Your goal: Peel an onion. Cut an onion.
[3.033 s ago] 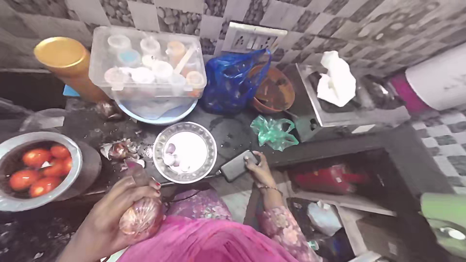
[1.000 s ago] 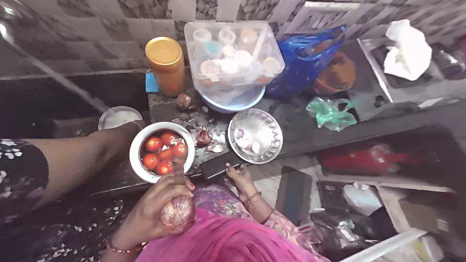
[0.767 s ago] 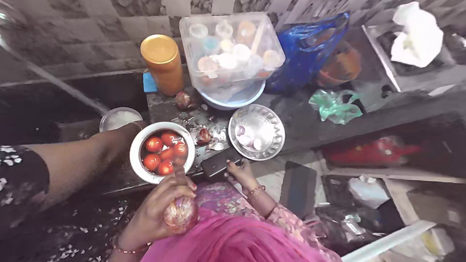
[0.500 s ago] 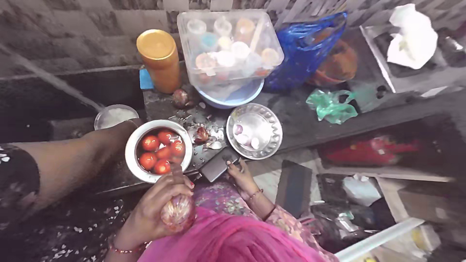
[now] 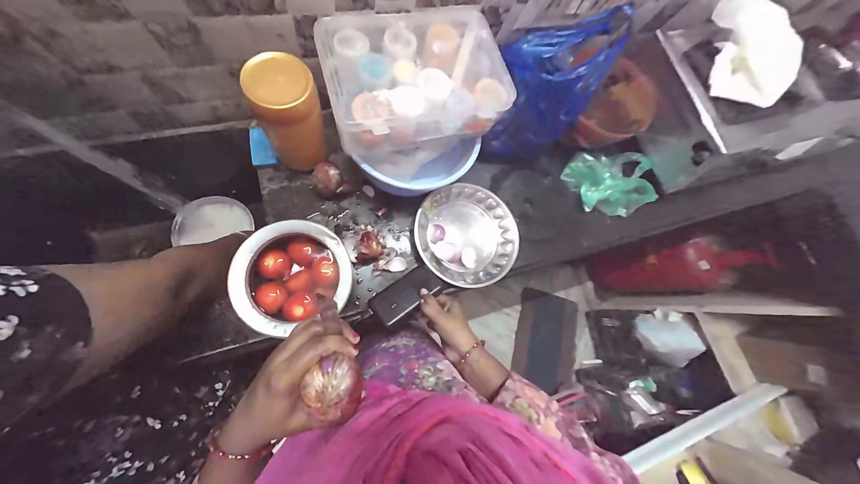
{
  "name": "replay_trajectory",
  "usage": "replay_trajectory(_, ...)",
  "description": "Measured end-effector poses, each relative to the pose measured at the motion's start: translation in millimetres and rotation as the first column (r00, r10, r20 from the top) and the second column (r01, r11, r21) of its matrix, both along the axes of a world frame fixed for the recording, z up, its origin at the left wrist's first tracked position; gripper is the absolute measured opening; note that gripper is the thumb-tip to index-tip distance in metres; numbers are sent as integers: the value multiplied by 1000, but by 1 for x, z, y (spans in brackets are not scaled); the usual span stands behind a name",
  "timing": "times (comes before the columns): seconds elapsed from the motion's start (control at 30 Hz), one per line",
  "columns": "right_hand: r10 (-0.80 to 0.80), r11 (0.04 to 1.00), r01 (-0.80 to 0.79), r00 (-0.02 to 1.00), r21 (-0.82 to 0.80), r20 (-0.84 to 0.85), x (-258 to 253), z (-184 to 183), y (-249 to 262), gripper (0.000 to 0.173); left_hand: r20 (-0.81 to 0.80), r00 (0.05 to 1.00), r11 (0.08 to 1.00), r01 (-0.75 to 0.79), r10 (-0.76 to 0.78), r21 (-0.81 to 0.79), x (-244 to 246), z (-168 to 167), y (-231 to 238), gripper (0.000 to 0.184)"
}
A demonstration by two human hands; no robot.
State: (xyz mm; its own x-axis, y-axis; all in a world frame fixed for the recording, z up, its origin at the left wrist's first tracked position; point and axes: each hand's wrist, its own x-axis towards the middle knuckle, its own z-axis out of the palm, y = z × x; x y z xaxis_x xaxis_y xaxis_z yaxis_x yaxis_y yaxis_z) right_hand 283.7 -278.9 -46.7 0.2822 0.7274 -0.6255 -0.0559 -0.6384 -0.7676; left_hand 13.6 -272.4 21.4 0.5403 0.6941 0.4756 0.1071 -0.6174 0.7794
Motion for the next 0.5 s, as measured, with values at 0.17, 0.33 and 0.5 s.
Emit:
replay_trajectory(0.17,35,999,-33,998,-42,46,-1,4,3,26,9,1000,1000,-8,8,-16,-3,-1,-1,44)
replay_trajectory(0.33,106,988,-97,992,-121,72,-1,11,9,30,24,1000,1000,0,1,-25,-3,-3,-2,44)
replay_trajectory(0.5,152,979,-136,983,-154,99,3,8,11,35,28,1000,1000,-2,2,-22,-3,-4,-4,44)
